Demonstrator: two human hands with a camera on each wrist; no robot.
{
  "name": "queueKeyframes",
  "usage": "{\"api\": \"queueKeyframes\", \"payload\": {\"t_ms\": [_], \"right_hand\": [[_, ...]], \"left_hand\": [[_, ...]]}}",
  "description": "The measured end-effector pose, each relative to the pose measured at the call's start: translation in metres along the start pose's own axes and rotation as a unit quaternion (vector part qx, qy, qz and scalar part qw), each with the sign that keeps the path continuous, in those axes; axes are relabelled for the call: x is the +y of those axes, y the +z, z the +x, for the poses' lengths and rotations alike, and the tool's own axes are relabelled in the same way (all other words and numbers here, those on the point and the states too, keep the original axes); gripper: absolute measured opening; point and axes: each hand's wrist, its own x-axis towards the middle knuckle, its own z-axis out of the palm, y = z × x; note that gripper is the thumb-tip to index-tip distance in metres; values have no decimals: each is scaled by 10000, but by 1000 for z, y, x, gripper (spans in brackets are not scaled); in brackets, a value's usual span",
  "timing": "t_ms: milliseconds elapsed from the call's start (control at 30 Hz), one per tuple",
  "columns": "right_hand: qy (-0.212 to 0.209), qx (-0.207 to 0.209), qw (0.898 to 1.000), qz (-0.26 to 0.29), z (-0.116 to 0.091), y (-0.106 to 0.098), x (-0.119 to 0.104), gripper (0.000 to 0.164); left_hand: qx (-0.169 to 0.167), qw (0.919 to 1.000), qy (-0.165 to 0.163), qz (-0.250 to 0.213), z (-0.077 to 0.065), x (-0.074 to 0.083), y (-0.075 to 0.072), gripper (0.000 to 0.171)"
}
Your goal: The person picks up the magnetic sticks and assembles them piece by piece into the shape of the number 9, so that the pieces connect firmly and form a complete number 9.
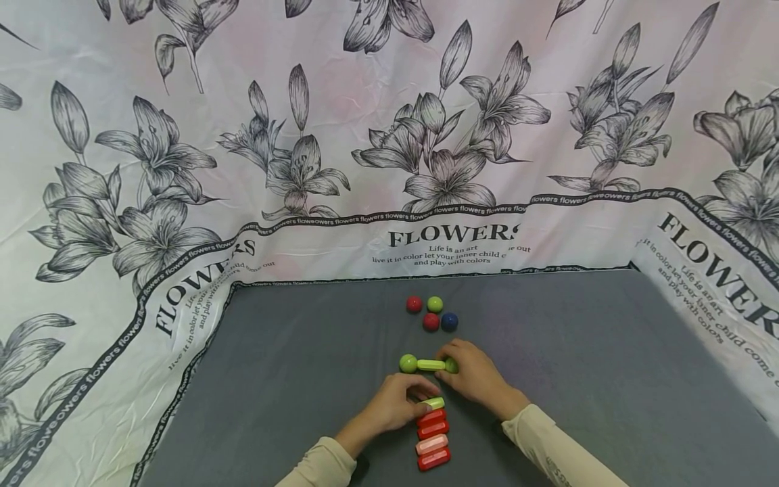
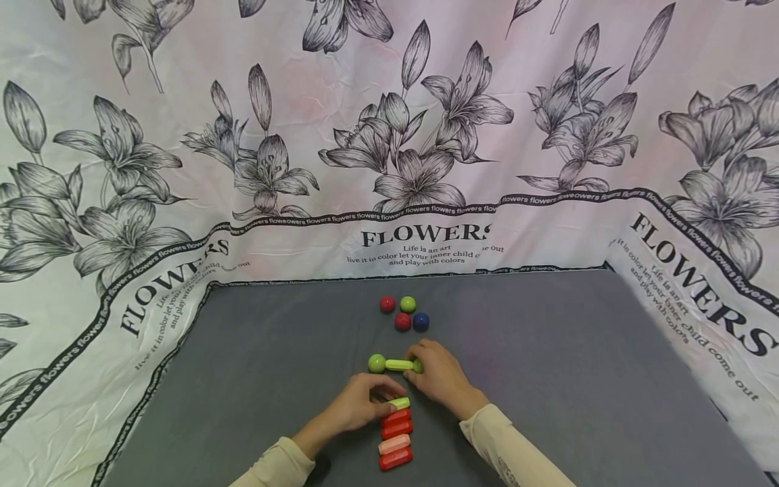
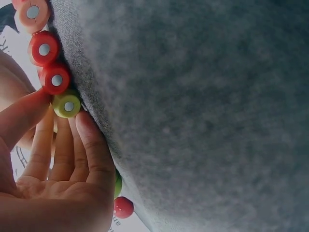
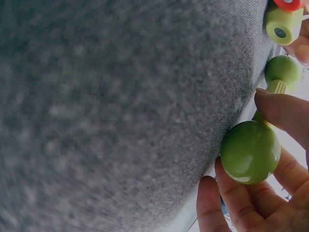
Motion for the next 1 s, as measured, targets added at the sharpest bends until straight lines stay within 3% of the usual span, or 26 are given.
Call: {"api": "queueKeyframes", "payload": {"t_ms": [1000], "right_hand": [[229,-38,9997,34,2,1,-2,18]], "left_hand": [[57,9996,-84,273,-1,0,1,26]]}}
